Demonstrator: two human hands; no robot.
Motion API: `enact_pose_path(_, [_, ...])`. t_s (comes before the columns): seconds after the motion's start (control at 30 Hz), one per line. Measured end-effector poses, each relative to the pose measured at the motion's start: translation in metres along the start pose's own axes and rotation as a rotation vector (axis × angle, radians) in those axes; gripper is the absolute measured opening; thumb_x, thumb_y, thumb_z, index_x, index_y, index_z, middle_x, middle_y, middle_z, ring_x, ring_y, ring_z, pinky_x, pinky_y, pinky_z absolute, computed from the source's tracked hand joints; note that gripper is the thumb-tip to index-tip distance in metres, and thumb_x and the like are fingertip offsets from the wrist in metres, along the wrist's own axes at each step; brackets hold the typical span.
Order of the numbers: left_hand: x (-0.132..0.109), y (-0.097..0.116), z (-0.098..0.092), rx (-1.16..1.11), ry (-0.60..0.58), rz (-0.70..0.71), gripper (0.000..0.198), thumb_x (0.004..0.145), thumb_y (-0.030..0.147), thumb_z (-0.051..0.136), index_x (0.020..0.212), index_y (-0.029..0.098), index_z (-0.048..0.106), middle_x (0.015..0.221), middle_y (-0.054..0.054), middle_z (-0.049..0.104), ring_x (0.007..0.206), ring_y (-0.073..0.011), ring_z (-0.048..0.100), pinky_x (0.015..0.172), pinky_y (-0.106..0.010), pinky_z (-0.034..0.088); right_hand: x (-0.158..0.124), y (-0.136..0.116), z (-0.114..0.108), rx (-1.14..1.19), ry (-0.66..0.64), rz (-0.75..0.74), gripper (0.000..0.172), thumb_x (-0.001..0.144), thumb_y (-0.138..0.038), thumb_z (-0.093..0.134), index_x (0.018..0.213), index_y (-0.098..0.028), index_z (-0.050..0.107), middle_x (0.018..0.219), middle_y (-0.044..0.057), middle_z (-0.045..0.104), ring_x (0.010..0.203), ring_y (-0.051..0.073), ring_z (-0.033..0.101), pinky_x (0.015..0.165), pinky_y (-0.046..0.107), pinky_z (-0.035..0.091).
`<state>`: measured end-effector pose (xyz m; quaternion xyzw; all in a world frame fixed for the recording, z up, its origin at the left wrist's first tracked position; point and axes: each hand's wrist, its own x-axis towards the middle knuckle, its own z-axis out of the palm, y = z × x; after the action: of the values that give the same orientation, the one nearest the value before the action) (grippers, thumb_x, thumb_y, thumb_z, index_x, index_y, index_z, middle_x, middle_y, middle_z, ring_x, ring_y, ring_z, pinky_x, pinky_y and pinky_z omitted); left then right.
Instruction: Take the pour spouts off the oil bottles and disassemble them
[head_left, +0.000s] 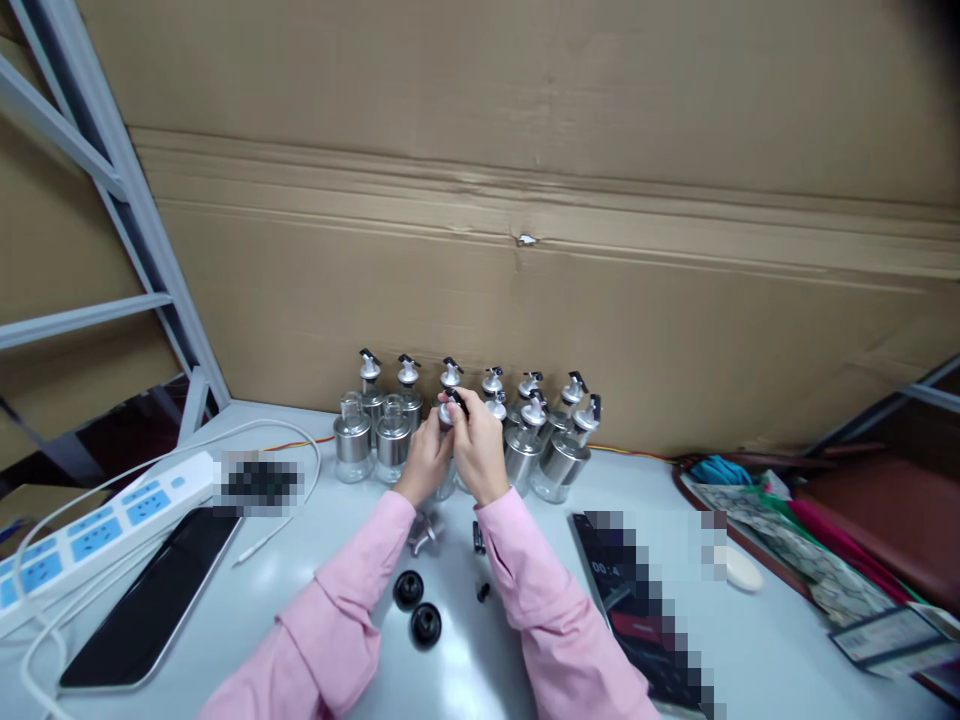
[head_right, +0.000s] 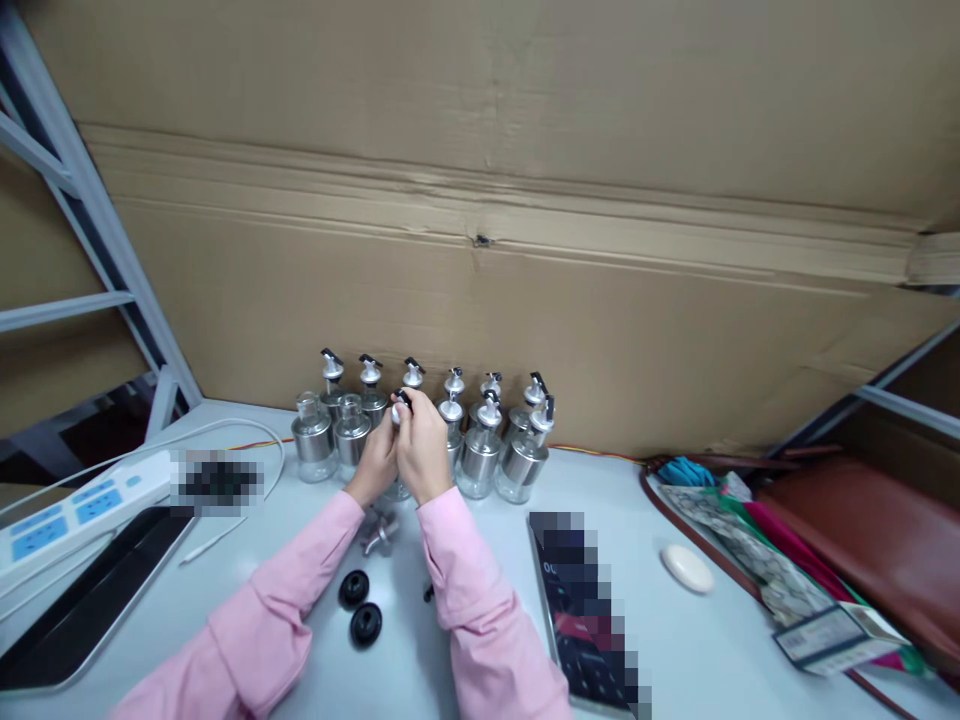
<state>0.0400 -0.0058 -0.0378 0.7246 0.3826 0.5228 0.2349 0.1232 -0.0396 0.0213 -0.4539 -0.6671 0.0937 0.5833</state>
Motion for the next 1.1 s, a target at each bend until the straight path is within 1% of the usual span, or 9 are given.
enact_pose_path(0.2, [0.003, -0.003, -0.002, 0.015, -0.039, 0.011, 0.026, 0.089, 0.039, 0.037, 0.100, 0.016, 0.046, 0.087, -0.006, 0.062, 0.081, -0.0179, 0.060, 0.074, -0.027, 0.044, 0.010, -0.036, -0.035, 0.130, 0.406, -0.107, 0.018, 0.089, -0.024, 0.037, 0.099, -0.020, 0.051, 0.097, 0.005, 0.062, 0.087, 0.015, 0.059, 0.078, 0.031, 0.045])
enact_pose_path(0.3, [0.003, -0.004, -0.002, 0.028, -0.033, 0.026, 0.026, 0.089, 0.036, 0.039, 0.105, 0.017, 0.044, 0.092, -0.007, 0.061, 0.086, -0.0173, 0.059, 0.078, -0.028, 0.044, 0.013, -0.044, -0.052, 0.146, 0.447, -0.141, 0.016, 0.088, -0.024, 0.041, 0.098, -0.020, 0.053, 0.094, 0.004, 0.062, 0.088, 0.015, 0.059, 0.079, 0.032, 0.045])
enact_pose_path(0.43, [0.003, -0.008, -0.003, 0.055, -0.016, 0.061, 0.031, 0.088, 0.030, 0.043, 0.116, 0.015, 0.039, 0.107, -0.010, 0.057, 0.099, -0.0186, 0.056, 0.088, -0.032, 0.043, 0.013, -0.044, -0.057, 0.201, 0.452, -0.144, 0.016, 0.088, -0.024, 0.040, 0.099, -0.020, 0.052, 0.094, 0.005, 0.061, 0.089, 0.016, 0.060, 0.080, 0.034, 0.046])
enact_pose_path(0.63, [0.006, -0.005, -0.006, 0.204, -0.034, 0.193, 0.047, 0.089, 0.021, 0.040, 0.133, 0.017, 0.022, 0.135, -0.013, 0.035, 0.127, -0.0195, 0.033, 0.106, -0.037, 0.029, 0.012, -0.047, -0.063, 0.105, 0.246, -0.144, 0.017, 0.087, -0.023, 0.041, 0.102, -0.020, 0.050, 0.091, 0.005, 0.062, 0.083, 0.015, 0.060, 0.075, 0.031, 0.046])
enact_pose_path(0.7, [0.009, 0.006, -0.010, 0.318, -0.074, 0.260, 0.049, 0.089, 0.018, 0.037, 0.135, 0.017, 0.019, 0.141, -0.014, 0.027, 0.133, -0.0204, 0.024, 0.108, -0.039, 0.026, 0.013, -0.044, -0.069, 0.005, 0.115, -0.115, 0.015, 0.086, -0.023, 0.042, 0.097, -0.019, 0.051, 0.087, 0.005, 0.064, 0.080, 0.016, 0.060, 0.072, 0.031, 0.046])
enact_pose_path(0.83, [0.015, 0.039, -0.032, 0.535, -0.104, 0.351, 0.048, 0.084, 0.017, 0.047, 0.129, 0.019, 0.032, 0.144, -0.011, 0.019, 0.137, -0.0247, 0.003, 0.110, -0.045, 0.021, 0.015, -0.028, -0.081, -0.222, -0.240, 0.013, 0.015, 0.084, -0.022, 0.042, 0.092, -0.018, 0.054, 0.087, 0.008, 0.066, 0.078, 0.020, 0.062, 0.073, 0.036, 0.047])
enact_pose_path(0.93, [0.019, 0.053, -0.055, 0.722, -0.109, 0.270, 0.063, 0.074, 0.022, 0.063, 0.129, 0.025, 0.034, 0.144, -0.010, 0.019, 0.136, -0.0310, 0.002, 0.107, -0.058, 0.014, 0.013, -0.013, -0.084, -0.314, -0.379, 0.032, 0.015, 0.081, -0.018, 0.043, 0.092, -0.018, 0.055, 0.107, 0.011, 0.062, 0.098, 0.023, 0.059, 0.086, 0.042, 0.043])
enact_pose_path(1.03, [0.020, 0.044, -0.073, 0.882, -0.157, 0.109, 0.079, 0.064, 0.029, 0.074, 0.131, 0.029, 0.031, 0.145, -0.014, 0.017, 0.134, -0.0377, 0.000, 0.097, -0.071, 0.009, 0.012, -0.005, -0.084, -0.333, -0.365, -0.023, 0.014, 0.081, -0.017, 0.042, 0.087, -0.018, 0.055, 0.127, 0.013, 0.050, 0.118, 0.024, 0.046, 0.097, 0.044, 0.037])
enact_pose_path(1.1, [0.020, 0.032, -0.080, 0.948, -0.186, 0.037, 0.081, 0.061, 0.034, 0.075, 0.130, 0.029, 0.033, 0.144, -0.016, 0.019, 0.134, -0.0395, 0.002, 0.094, -0.073, 0.009, 0.011, -0.004, -0.084, -0.359, -0.323, -0.047, 0.014, 0.082, -0.017, 0.042, 0.086, -0.018, 0.055, 0.129, 0.014, 0.047, 0.122, 0.023, 0.042, 0.098, 0.044, 0.036])
